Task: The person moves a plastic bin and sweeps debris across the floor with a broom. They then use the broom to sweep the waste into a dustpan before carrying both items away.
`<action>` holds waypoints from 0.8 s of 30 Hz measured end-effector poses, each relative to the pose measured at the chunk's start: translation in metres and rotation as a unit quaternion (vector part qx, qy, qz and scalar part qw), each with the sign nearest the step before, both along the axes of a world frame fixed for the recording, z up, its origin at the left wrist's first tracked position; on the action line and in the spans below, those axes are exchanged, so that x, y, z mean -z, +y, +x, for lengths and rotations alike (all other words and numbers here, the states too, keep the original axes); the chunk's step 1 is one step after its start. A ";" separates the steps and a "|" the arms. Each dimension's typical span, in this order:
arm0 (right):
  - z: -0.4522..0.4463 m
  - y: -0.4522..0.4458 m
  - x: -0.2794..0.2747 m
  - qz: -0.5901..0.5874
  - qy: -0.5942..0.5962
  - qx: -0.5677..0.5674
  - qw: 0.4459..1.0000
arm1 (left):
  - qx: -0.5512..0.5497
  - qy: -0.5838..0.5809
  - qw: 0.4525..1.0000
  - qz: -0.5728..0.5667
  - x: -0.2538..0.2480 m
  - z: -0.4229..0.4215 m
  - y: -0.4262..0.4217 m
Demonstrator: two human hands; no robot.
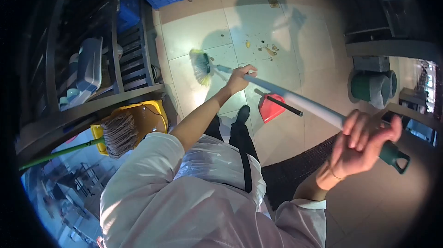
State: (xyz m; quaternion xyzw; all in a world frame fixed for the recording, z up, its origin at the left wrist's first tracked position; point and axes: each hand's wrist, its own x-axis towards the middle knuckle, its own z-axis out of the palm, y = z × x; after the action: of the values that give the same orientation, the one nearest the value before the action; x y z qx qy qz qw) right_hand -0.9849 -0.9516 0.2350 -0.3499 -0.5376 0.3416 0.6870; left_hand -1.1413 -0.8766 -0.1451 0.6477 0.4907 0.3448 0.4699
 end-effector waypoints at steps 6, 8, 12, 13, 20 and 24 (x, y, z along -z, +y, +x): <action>0.026 -0.022 -0.045 0.028 -0.045 0.063 0.997 | 0.047 -0.078 0.996 0.008 -0.047 0.064 0.013; 0.068 -0.038 -0.085 0.057 -0.015 0.003 0.998 | 0.085 -0.032 0.996 -0.020 -0.097 0.066 0.006; 0.092 -0.023 -0.116 -0.030 0.000 -0.076 0.997 | -0.002 -0.023 0.992 0.123 -0.106 0.078 -0.055; 0.100 -0.022 -0.096 -0.033 0.014 0.087 0.996 | 0.003 -0.023 0.992 0.124 -0.099 0.079 -0.063; 0.124 -0.017 -0.028 -0.018 -0.004 -0.108 0.994 | -0.030 -0.087 0.995 -0.025 -0.021 0.148 -0.058; 0.162 -0.008 -0.043 -0.002 -0.064 -0.206 0.977 | -0.021 -0.069 0.997 0.031 -0.034 0.205 -0.029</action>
State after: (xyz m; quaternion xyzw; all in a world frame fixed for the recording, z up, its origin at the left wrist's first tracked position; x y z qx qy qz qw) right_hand -0.8225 -0.9600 0.2776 -0.2542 -0.6405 0.4532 0.5654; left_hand -0.9367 -0.9051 -0.1114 0.6263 0.4596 0.4131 0.4752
